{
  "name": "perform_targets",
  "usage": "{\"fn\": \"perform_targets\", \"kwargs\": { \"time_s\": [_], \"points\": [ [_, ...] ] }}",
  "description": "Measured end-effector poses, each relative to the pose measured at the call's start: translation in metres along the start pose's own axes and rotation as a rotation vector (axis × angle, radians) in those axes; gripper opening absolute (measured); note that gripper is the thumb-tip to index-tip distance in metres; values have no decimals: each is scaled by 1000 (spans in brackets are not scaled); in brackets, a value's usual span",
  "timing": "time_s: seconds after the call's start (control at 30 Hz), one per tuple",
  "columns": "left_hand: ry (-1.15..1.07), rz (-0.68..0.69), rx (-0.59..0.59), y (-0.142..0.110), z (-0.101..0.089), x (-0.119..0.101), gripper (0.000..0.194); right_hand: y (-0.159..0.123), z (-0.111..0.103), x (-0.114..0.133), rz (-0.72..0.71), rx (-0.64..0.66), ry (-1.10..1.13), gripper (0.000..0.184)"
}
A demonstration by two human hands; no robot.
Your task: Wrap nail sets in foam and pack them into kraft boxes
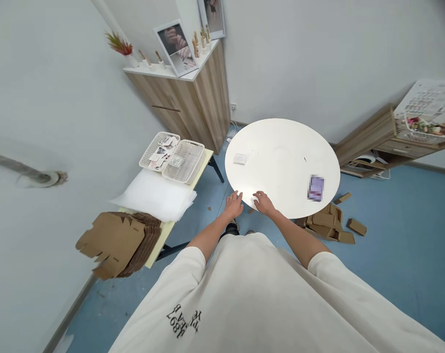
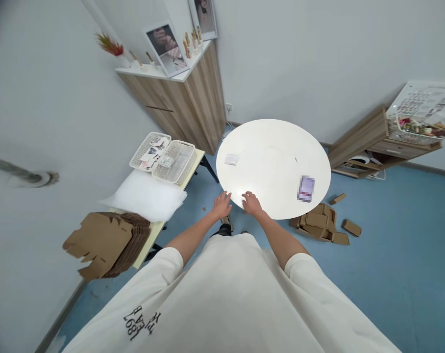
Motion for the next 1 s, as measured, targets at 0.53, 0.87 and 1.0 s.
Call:
{"fn": "perform_targets", "kwargs": {
  "time_s": [0.53,0.87,1.0],
  "points": [
    [-134,-396,-184,-154,4,137,62,8,105,157,-344,214,-112,44],
    [-191,-684,-386,-319,20,295,50,-10,266,338,-628,397,-123,43],
    [-181,-830,-345,-379,39,353,52,-23,323,401,-745,438,-131,43]
  ]
}}
Point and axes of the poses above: each hand's wrist, its own y-axis towards the middle knuckle, its own z-axis out of the palm, x = y × z, the point moved 10 cm from there along y, towards the middle knuckle, and after that the axes turned 15 degrees about y, right-handed, at the moved point
